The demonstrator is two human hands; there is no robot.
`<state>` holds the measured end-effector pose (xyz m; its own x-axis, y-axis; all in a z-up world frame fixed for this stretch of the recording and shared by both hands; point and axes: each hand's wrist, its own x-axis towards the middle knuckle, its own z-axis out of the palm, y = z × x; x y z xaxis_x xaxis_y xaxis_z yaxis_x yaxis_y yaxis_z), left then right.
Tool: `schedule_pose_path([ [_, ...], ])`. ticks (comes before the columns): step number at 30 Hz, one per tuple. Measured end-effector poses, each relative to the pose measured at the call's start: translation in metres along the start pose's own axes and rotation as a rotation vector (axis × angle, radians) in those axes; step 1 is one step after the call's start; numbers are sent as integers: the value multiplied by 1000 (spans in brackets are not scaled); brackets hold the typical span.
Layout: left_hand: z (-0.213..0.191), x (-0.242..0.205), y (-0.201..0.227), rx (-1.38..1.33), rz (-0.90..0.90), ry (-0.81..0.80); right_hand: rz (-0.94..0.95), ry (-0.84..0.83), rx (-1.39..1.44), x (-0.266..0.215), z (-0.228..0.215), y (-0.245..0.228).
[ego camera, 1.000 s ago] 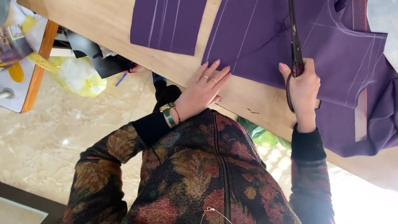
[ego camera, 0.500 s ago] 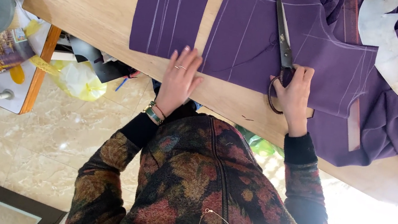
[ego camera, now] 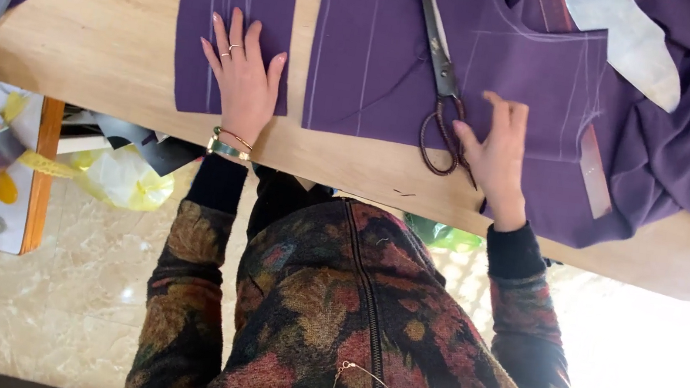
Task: The person marks lines on a piece of purple fabric using a ruler and white chalk, then cuts the fabric along the marked lines with scissors. The person handles the fabric, ruler, chalk, and scissors throughout the process.
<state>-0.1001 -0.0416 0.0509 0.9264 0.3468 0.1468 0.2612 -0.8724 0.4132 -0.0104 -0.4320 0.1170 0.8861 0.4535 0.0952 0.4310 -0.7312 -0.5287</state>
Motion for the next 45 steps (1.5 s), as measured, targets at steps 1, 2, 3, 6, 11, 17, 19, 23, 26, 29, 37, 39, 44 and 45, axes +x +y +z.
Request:
schedule_pose_path([
  [1,1,0,0,-2,10,-4,8,6,-2,-2,-10,10],
  [2,3,0,1,40,42,-20,19,74,-53,-5,-20,21],
  [3,4,0,1,83,75,-36,29,141,-105,-8,-29,31],
  [6,-5,-2,4,97,88,-95,35,357,-244,-21,-51,99],
  [11,-15,-2,-3,108,171,-84,517,354,-316,-46,-52,197],
  [17,-21,-5,-12,116,231,-99,588,250,-234,-47,-50,197],
  [19,-20,-5,-14,126,237,-87,578,227,-228,-47,-49,205],
  [23,-23,-5,-13,88,217,-96,538,213,-16,-46,-47,224],
  [26,-25,-9,-6,58,191,-76,458,252,11,-48,-41,250],
  [29,-21,-19,6,16,140,-34,378,350,-165,-50,-43,255],
  [37,25,-88,70,-111,377,-164,382,626,-485,-56,-62,252],
  [39,14,-92,79,-214,643,-221,231,815,-441,-57,-73,233],
  [44,16,-94,83,-384,634,-196,242,863,-230,-51,-76,218],
  [45,18,-95,85,-409,632,-177,216,880,-175,-49,-76,214],
])
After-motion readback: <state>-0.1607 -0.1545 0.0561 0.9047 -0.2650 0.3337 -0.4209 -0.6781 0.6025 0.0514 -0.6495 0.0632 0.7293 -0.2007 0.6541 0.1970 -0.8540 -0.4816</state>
